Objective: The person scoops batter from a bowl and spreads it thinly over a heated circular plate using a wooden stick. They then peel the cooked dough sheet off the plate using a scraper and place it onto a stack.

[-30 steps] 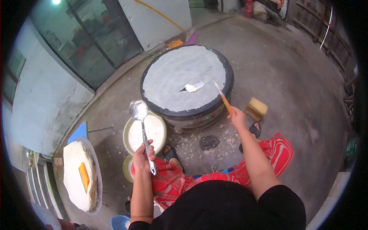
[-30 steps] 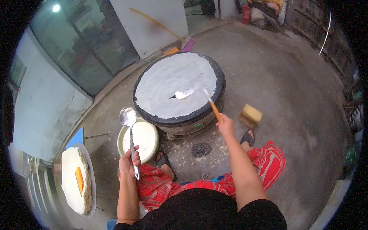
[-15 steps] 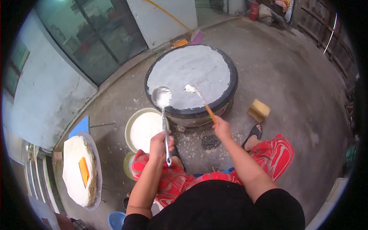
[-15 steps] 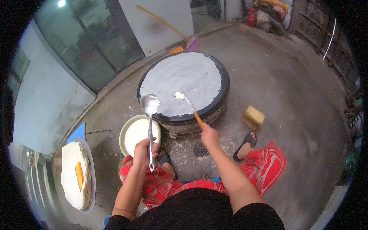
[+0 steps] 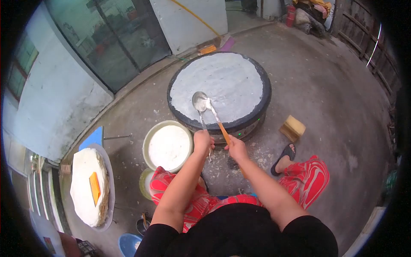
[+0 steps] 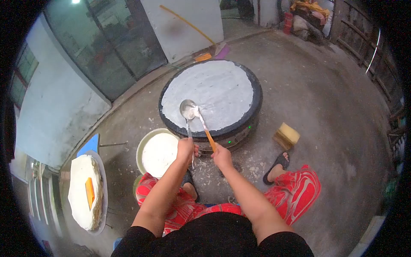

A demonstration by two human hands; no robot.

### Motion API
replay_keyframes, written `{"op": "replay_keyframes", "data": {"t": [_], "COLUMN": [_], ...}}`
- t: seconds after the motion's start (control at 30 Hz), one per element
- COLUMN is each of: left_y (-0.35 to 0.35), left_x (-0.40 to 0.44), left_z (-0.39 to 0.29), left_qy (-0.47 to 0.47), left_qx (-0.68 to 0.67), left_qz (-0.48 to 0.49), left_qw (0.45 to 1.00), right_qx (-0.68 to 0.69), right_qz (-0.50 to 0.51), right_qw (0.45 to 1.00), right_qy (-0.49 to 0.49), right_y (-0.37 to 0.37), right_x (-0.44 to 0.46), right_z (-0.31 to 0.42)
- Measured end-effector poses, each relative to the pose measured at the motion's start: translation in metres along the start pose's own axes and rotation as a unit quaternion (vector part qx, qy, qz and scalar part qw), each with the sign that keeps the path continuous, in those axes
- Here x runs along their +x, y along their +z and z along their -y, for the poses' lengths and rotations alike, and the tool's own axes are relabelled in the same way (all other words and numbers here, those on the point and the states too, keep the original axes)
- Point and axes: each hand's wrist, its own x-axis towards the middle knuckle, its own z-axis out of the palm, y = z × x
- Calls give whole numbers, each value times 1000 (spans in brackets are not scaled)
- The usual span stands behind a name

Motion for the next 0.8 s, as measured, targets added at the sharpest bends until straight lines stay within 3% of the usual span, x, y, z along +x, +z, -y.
{"op": "replay_keyframes", "data": {"t": [0.07, 0.1, 0.13, 0.17, 0.2, 0.23, 0.3, 0.37, 0.43, 0.5, 0.6, 0.63, 0.7, 0.73, 0.77, 0.8], "left_y": [-4, -15, -27, -39, -53, -63, -72, -87, -104, -128, -171, -187, -221, -237, -249, -256], "left_x": [1, 2, 3, 3, 0, -5, -22, -28, -37, -40, -51, -52, -51, -48, -45, -44], "left_z": [-4, -8, -14, -19, -25, -30, -46, -53, -62, -62, -54, -46, -24, -9, 5, 15], "left_qy": [-29, -101, -167, -166, -223, -269, -249, -225, -194, -167, -149, -149, -158, -165, -172, -191], "left_qx": [-32, -222, -401, -402, -546, -664, -676, -676, -666, -645, -610, -592, -550, -531, -510, -510], "left_qz": [-2, 64, 127, 127, 229, 320, 324, 355, 347, 332, 258, 223, 157, 125, 91, 52], "left_qw": [999, 968, 892, 892, 775, 620, 613, 605, 631, 668, 734, 760, 805, 822, 838, 837], "right_qx": [43, 18, -7, -7, 73, 150, 26, -30, -141, -114, -99, 9, 67, 130, -13, -28], "right_qz": [24, -15, -54, -55, -59, -61, -181, -208, -10, 177, 228, 151, -29, -98, -197, -168], "right_qw": [999, 996, 979, 979, 990, 986, 982, 978, 988, 966, 964, 983, 994, 986, 980, 985], "right_qy": [20, -87, -194, -195, -110, -22, -44, -14, -61, -149, -98, -104, -79, 35, 19, -39], "right_y": [-4, -11, -18, -26, -37, -46, -46, -41, -18, 3, -20, -20, -51, -73, -90, -82], "right_x": [2, 4, 7, 9, 12, 14, 48, 38, 17, 2, -10, 6, 36, 41, 42, 35], "right_z": [3, -2, -6, -4, 4, 6, -43, -25, -15, -10, 25, -3, -36, -40, -58, -68]}}
